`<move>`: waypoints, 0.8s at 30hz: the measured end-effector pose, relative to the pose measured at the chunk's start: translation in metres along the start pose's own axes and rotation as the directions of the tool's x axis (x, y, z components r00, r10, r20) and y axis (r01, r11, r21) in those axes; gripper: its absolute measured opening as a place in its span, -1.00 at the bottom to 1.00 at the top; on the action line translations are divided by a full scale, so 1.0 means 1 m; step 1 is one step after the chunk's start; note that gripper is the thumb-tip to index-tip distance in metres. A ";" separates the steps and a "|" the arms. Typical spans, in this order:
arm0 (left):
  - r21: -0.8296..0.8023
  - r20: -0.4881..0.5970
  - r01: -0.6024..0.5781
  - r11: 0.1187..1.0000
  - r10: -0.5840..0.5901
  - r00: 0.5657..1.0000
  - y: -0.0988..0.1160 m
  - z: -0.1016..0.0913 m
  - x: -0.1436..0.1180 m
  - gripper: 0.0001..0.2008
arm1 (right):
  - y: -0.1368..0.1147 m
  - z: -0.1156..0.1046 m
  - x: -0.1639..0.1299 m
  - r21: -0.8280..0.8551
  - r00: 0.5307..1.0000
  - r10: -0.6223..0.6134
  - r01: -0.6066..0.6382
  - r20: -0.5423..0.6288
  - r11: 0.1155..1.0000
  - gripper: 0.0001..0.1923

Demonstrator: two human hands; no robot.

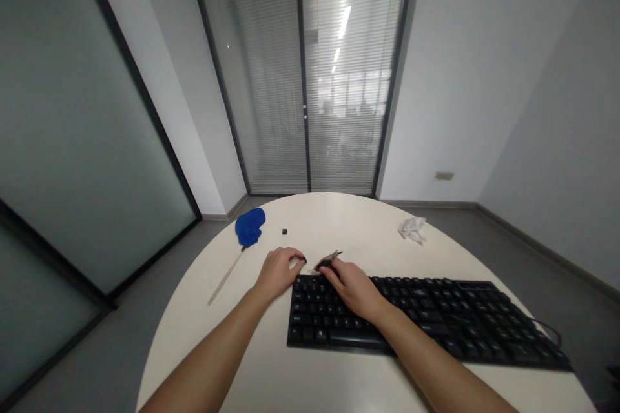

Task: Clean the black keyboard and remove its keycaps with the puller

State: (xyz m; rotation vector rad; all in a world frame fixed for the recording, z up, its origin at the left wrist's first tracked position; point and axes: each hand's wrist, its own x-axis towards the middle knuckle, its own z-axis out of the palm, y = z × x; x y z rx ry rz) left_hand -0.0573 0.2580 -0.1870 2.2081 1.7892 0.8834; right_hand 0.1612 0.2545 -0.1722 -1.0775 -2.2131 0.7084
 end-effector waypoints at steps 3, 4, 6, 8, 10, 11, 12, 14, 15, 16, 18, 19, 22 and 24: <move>0.018 0.038 -0.006 1.000 0.006 0.999 0.004 -0.004 0.002 -0.83 | 0.000 0.000 0.000 -0.002 1.000 0.003 -0.003 0.000 1.000 -0.69; 0.022 0.045 -0.009 1.000 0.008 0.999 0.005 -0.005 0.003 -0.83 | 0.000 0.000 0.000 0.000 1.000 0.000 0.000 0.000 1.000 -0.69; 0.034 0.060 -0.012 0.999 0.010 0.998 0.008 -0.006 0.005 -0.83 | -0.001 0.000 0.000 0.005 1.000 -0.008 0.008 0.001 1.000 -0.70; 0.060 0.077 -0.009 0.998 0.004 0.997 0.011 -0.006 0.008 -0.82 | -0.001 0.000 0.000 0.012 1.000 -0.013 0.013 0.000 1.000 -0.69; 0.092 0.091 -0.007 0.996 -0.001 0.996 0.014 -0.006 0.011 -0.80 | -0.001 0.000 0.000 0.018 1.000 -0.014 0.014 0.002 1.000 -0.69; 0.104 0.096 -0.012 0.994 0.001 0.995 0.015 -0.006 0.012 -0.80 | -0.001 -0.001 0.000 0.019 1.000 -0.012 0.012 0.002 1.000 -0.69; 0.113 0.101 -0.019 0.993 0.007 0.995 0.016 -0.006 0.013 -0.79 | -0.001 -0.001 0.000 0.020 1.000 -0.010 0.010 0.003 1.000 -0.69; 0.128 0.103 -0.038 0.991 0.025 0.994 0.016 -0.005 0.015 -0.80 | -0.001 -0.001 0.000 0.018 1.000 -0.004 0.004 0.003 1.000 -0.69; 0.141 0.100 -0.052 0.989 0.038 0.994 0.015 -0.004 0.017 -0.80 | 0.000 0.000 0.000 0.017 1.000 -0.001 0.001 0.002 1.000 -0.69; 0.162 0.095 -0.071 0.984 0.056 0.994 0.014 -0.003 0.018 -0.81 | 0.000 0.000 0.000 0.015 1.000 0.001 -0.001 0.002 1.000 -0.69; 0.220 0.078 -0.120 0.968 0.105 0.991 0.007 -0.002 0.023 -0.84 | -0.001 -0.001 0.000 0.014 1.000 0.003 -0.003 0.004 1.000 -0.69; 0.248 0.068 -0.148 0.957 0.135 0.988 0.003 -0.001 0.027 -0.85 | -0.001 -0.001 0.000 0.014 1.000 0.004 -0.004 0.005 1.000 -0.69; 0.303 0.017 -0.213 0.929 0.218 0.976 -0.013 0.000 0.039 -0.87 | -0.003 -0.002 0.000 0.017 1.000 -0.001 0.001 0.010 1.000 -0.70; 0.330 -0.020 -0.229 0.916 0.250 0.968 -0.024 0.001 0.048 -0.88 | -0.004 -0.002 0.000 0.016 1.000 -0.005 0.005 0.014 1.000 -0.70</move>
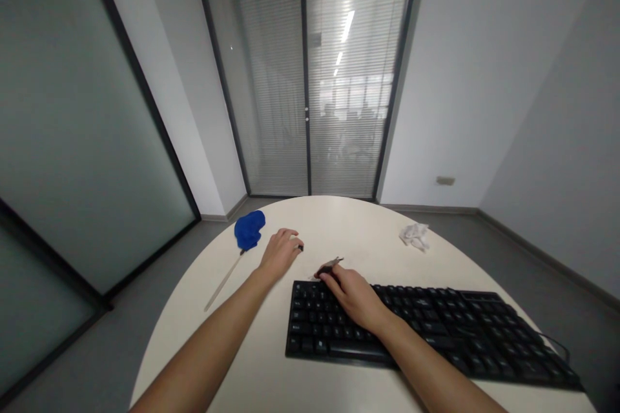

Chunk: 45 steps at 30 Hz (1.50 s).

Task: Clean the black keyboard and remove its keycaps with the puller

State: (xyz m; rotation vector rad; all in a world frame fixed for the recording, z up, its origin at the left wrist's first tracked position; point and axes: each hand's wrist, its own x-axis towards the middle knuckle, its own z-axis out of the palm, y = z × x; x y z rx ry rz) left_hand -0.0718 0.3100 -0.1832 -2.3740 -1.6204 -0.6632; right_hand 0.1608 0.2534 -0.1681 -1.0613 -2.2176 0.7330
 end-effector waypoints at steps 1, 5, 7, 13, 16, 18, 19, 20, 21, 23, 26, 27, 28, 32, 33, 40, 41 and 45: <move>0.007 -0.013 -0.001 1.000 0.001 1.000 -0.005 0.003 0.003 -0.87 | 0.000 0.000 0.000 -0.002 1.000 -0.001 0.001 0.002 1.000 -0.70; 0.020 -0.060 0.037 0.999 -0.035 0.998 -0.016 0.014 0.011 -0.86 | -0.001 -0.001 0.000 -0.013 1.000 0.004 -0.004 0.008 1.000 -0.68; 0.021 -0.081 0.057 0.998 -0.055 0.995 -0.019 0.017 0.013 -0.84 | 0.000 -0.001 0.000 -0.015 1.000 0.005 -0.005 0.012 1.000 -0.68; 0.008 -0.093 0.111 0.994 -0.110 0.990 -0.030 0.019 0.013 -0.83 | -0.001 -0.001 0.000 -0.012 1.000 0.022 -0.021 0.023 1.000 -0.68; 0.001 -0.088 0.140 0.990 -0.139 0.986 -0.035 0.017 0.013 -0.84 | -0.002 -0.001 0.000 -0.010 0.999 0.034 -0.034 0.029 0.999 -0.68; -0.005 -0.079 0.155 0.988 -0.155 0.985 -0.038 0.016 0.013 -0.83 | -0.002 -0.001 0.000 -0.011 0.999 0.035 -0.035 0.025 0.999 -0.68; -0.007 -0.073 0.162 0.987 -0.162 0.984 -0.038 0.016 0.013 -0.83 | -0.002 -0.001 0.000 -0.012 0.999 0.033 -0.033 0.022 0.999 -0.68; -0.009 -0.068 0.168 0.986 -0.168 0.983 -0.039 0.016 0.014 -0.83 | -0.002 -0.001 0.000 -0.013 0.999 0.030 -0.029 0.019 0.999 -0.68; -0.012 -0.063 0.173 0.985 -0.173 0.983 -0.039 0.016 0.014 -0.83 | -0.002 -0.001 0.000 -0.014 1.000 0.026 -0.026 0.017 1.000 -0.68; -0.017 -0.053 0.181 0.983 -0.181 0.982 -0.039 0.017 0.014 -0.84 | -0.001 -0.001 0.000 -0.014 1.000 0.021 -0.020 0.018 1.000 -0.68; -0.024 -0.048 0.198 0.980 -0.199 0.979 -0.039 0.018 0.014 -0.84 | -0.002 -0.001 0.000 -0.011 1.000 0.023 -0.023 0.018 1.000 -0.69; -0.026 -0.048 0.206 0.978 -0.207 0.977 -0.039 0.018 0.014 -0.84 | -0.002 -0.001 0.000 -0.008 0.999 0.026 -0.026 0.019 1.000 -0.69; -0.028 -0.048 0.213 0.977 -0.214 0.976 -0.038 0.018 0.014 -0.84 | -0.002 -0.001 0.000 -0.007 0.999 0.030 -0.029 0.020 1.000 -0.69; -0.036 -0.043 0.226 0.973 -0.227 0.973 -0.038 0.017 0.015 -0.84 | -0.002 -0.002 0.000 -0.004 0.999 0.028 -0.028 0.024 1.000 -0.69; -0.039 -0.042 0.227 0.973 -0.228 0.973 -0.038 0.017 0.015 -0.84 | -0.002 -0.002 0.000 -0.004 0.999 0.026 -0.025 0.024 1.000 -0.70; -0.057 -0.036 0.244 0.968 -0.246 0.969 -0.039 0.019 0.013 -0.84 | -0.002 -0.002 -0.001 -0.011 0.999 0.032 -0.031 0.025 0.999 -0.69; -0.059 -0.035 0.246 0.968 -0.248 0.968 -0.039 0.019 0.013 -0.84 | -0.002 -0.002 -0.001 -0.013 0.999 0.034 -0.034 0.022 0.999 -0.69; -0.070 -0.036 0.252 0.965 -0.255 0.966 -0.039 0.019 0.012 -0.82 | -0.002 -0.001 -0.001 -0.010 0.999 0.037 -0.037 0.013 0.999 -0.69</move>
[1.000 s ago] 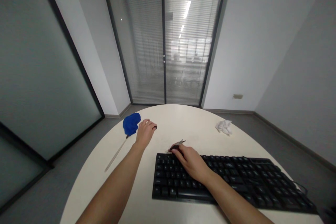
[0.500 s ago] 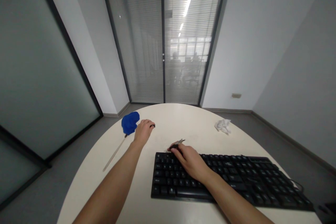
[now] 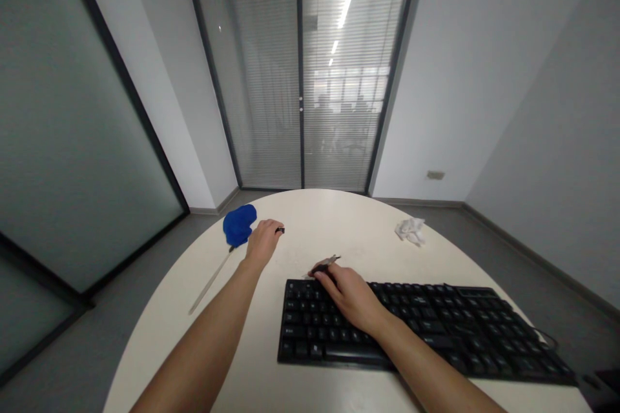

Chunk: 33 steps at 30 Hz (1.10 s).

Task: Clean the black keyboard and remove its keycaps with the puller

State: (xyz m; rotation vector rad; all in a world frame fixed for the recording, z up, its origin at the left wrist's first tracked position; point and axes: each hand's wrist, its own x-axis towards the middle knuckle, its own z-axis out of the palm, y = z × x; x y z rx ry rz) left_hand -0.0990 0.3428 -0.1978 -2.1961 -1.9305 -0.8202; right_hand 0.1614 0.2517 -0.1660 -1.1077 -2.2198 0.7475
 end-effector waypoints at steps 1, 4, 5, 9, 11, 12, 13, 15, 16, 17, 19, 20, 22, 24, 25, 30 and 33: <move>-0.002 -0.001 0.003 1.000 -0.003 1.000 0.000 0.000 0.000 -0.81 | 0.000 0.000 0.000 0.004 1.000 0.000 0.000 -0.007 1.000 -0.69; -0.012 -0.004 0.006 1.000 -0.006 1.000 0.002 -0.002 -0.001 -0.79 | -0.002 -0.002 -0.001 0.025 0.999 0.005 -0.004 -0.048 1.000 -0.68; -0.016 -0.004 0.004 1.000 -0.004 1.000 0.003 -0.003 -0.002 -0.79 | -0.002 -0.003 -0.001 0.030 0.998 0.006 -0.005 -0.063 1.000 -0.67; -0.036 -0.013 -0.025 0.999 0.025 1.000 0.011 -0.008 -0.008 -0.79 | -0.004 -0.004 -0.002 0.027 0.995 -0.005 0.007 -0.103 1.000 -0.65; -0.061 -0.024 -0.050 0.997 0.049 0.999 0.017 -0.010 -0.011 -0.80 | -0.005 -0.004 -0.002 0.021 0.995 -0.016 0.019 -0.100 1.000 -0.65; -0.093 -0.027 -0.061 0.994 0.059 0.998 0.021 -0.012 -0.012 -0.81 | -0.005 -0.004 -0.002 0.017 0.995 -0.023 0.025 -0.096 1.000 -0.65; -0.146 -0.022 -0.067 0.987 0.065 0.998 0.025 -0.014 -0.013 -0.81 | -0.005 -0.004 -0.002 0.012 0.995 -0.030 0.031 -0.091 0.999 -0.66; -0.299 0.042 -0.059 0.952 0.075 0.996 0.033 -0.018 -0.014 -0.80 | -0.005 -0.004 -0.002 -0.002 0.995 -0.040 0.040 -0.087 0.999 -0.66; -0.379 0.111 -0.046 0.924 0.094 0.989 0.038 -0.022 -0.015 -0.79 | -0.005 -0.004 -0.002 -0.012 0.995 -0.045 0.044 -0.088 0.999 -0.67; -0.443 0.191 -0.033 0.896 0.130 0.973 0.043 -0.026 -0.015 -0.77 | -0.004 -0.003 -0.001 -0.021 0.995 -0.049 0.047 -0.087 0.999 -0.67; -0.517 0.344 -0.026 0.855 0.236 0.909 0.054 -0.037 -0.016 -0.75 | -0.002 -0.003 -0.001 -0.037 0.994 -0.059 0.056 -0.087 0.998 -0.68; -0.532 0.395 -0.031 0.846 0.280 0.875 0.059 -0.043 -0.017 -0.75 | -0.002 -0.003 -0.001 -0.042 0.994 -0.064 0.060 -0.088 0.997 -0.69; -0.532 0.487 -0.030 0.846 0.335 0.807 0.067 -0.056 -0.021 -0.76 | -0.001 -0.002 -0.001 -0.051 0.994 -0.068 0.064 -0.088 0.997 -0.70; -0.534 0.573 -0.014 0.845 0.374 0.729 0.073 -0.065 -0.026 -0.77 | 0.000 -0.003 -0.001 -0.070 0.995 -0.079 0.074 -0.068 0.995 -0.69; -0.531 0.607 -0.007 0.847 0.386 0.695 0.074 -0.067 -0.028 -0.76 | 0.000 -0.003 -0.001 -0.083 0.995 -0.088 0.084 -0.052 0.993 -0.69; -0.464 0.686 -0.005 0.886 0.363 0.631 0.075 -0.067 -0.033 -0.73 | -0.002 -0.011 -0.003 -0.106 0.994 -0.110 0.110 0.007 0.988 -0.70; -0.462 0.688 0.011 0.887 0.351 0.635 0.076 -0.065 -0.032 -0.73 | -0.002 -0.018 -0.002 -0.078 0.996 -0.080 0.082 0.027 0.994 -0.70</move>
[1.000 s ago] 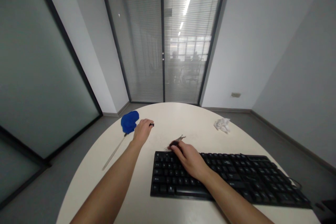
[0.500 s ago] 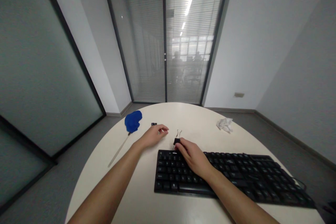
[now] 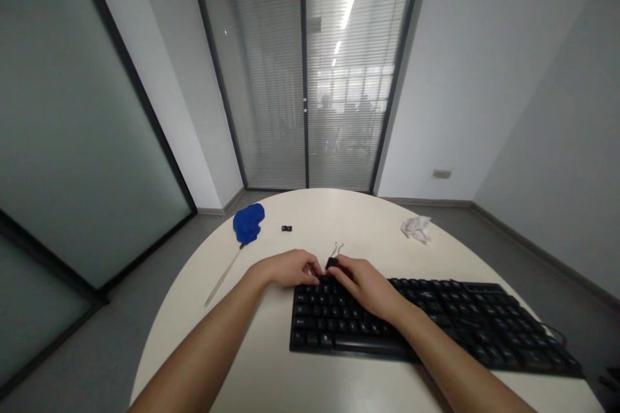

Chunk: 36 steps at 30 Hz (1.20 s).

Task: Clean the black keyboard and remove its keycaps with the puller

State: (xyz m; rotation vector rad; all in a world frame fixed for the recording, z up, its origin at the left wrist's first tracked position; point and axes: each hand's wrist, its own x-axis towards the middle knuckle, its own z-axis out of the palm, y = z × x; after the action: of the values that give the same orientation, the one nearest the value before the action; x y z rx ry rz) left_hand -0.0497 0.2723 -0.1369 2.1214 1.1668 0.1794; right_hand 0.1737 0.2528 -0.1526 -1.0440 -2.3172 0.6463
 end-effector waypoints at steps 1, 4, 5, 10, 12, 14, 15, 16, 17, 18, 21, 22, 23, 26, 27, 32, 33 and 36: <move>-0.009 -0.002 -0.001 1.000 0.001 1.000 0.000 0.000 0.000 -0.73 | 0.000 -0.002 0.000 0.015 1.000 0.014 -0.014 0.004 1.000 -0.70; -0.045 -0.011 -0.015 0.999 0.015 1.000 -0.001 0.001 0.002 -0.72 | 0.000 -0.005 0.000 0.056 0.999 0.042 -0.043 0.005 0.998 -0.69; -0.060 -0.013 -0.027 0.998 0.026 1.000 -0.002 0.001 0.002 -0.71 | 0.000 -0.005 0.000 0.066 0.999 0.044 -0.044 0.005 0.997 -0.69; -0.129 -0.034 -0.091 0.987 0.088 0.996 -0.006 0.005 0.006 -0.70 | 0.006 -0.001 0.003 0.166 0.999 0.041 -0.037 -0.021 0.985 -0.67; -0.137 -0.053 -0.091 0.986 0.085 0.995 -0.006 0.007 0.007 -0.70 | 0.011 0.000 0.007 0.256 0.999 0.039 -0.034 -0.017 0.966 -0.67; -0.150 -0.062 -0.079 0.986 0.070 0.996 -0.007 0.009 0.007 -0.70 | 0.017 0.001 0.012 0.333 0.999 0.048 -0.047 0.007 0.942 -0.67; -0.162 -0.059 -0.072 0.984 0.063 0.996 -0.008 0.009 0.008 -0.70 | 0.020 0.002 0.015 0.353 0.998 0.058 -0.063 0.025 0.933 -0.66; -0.177 -0.056 -0.066 0.982 0.057 0.997 -0.008 0.010 0.008 -0.70 | 0.023 0.002 0.018 0.365 0.996 0.070 -0.083 0.049 0.927 -0.65; -0.193 -0.057 -0.060 0.979 0.050 0.997 -0.010 0.010 0.009 -0.69 | 0.025 0.002 0.020 0.376 0.994 0.084 -0.105 0.073 0.921 -0.64; -0.209 -0.060 -0.057 0.976 0.045 0.997 -0.011 0.011 0.009 -0.69 | 0.027 0.003 0.022 0.386 0.991 0.093 -0.124 0.097 0.914 -0.63; -0.252 -0.068 -0.061 0.966 0.045 0.997 -0.014 0.012 0.011 -0.69 | 0.030 0.005 0.024 0.434 0.989 0.112 -0.145 0.102 0.889 -0.62; -0.260 -0.067 -0.067 0.963 0.051 0.996 -0.014 0.012 0.011 -0.69 | 0.030 0.006 0.023 0.451 0.989 0.114 -0.143 0.091 0.881 -0.63; -0.268 -0.066 -0.071 0.961 0.055 0.996 -0.014 0.012 0.011 -0.70 | 0.029 0.006 0.022 0.466 0.990 0.115 -0.139 0.080 0.874 -0.63; -0.303 -0.082 -0.071 0.950 0.049 0.995 -0.010 0.012 0.011 -0.72 | 0.026 0.005 0.017 0.503 0.993 0.109 -0.120 0.051 0.856 -0.63; -0.318 -0.092 -0.073 0.945 0.046 0.995 -0.008 0.011 0.011 -0.72 | 0.025 0.005 0.016 0.515 0.994 0.107 -0.111 0.038 0.850 -0.63; -0.265 -0.252 -0.172 0.949 0.104 0.962 0.003 0.008 0.009 -0.71 | 0.025 0.002 0.014 0.611 0.986 0.164 -0.125 -0.008 0.782 -0.59; -0.194 -0.305 -0.193 0.962 0.128 0.944 0.004 0.008 0.008 -0.72 | 0.027 0.003 0.015 0.634 0.982 0.187 -0.137 -0.012 0.761 -0.58; 0.069 -0.391 -0.219 0.973 0.229 0.892 0.010 0.006 0.006 -0.76 | 0.032 0.004 0.017 0.687 0.971 0.240 -0.165 -0.014 0.707 -0.56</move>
State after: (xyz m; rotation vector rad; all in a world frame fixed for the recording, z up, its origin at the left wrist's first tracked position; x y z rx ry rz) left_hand -0.0369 0.2702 -0.1365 2.3045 1.1413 0.7371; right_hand 0.1785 0.2841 -0.1712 -0.9303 -1.6356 1.3720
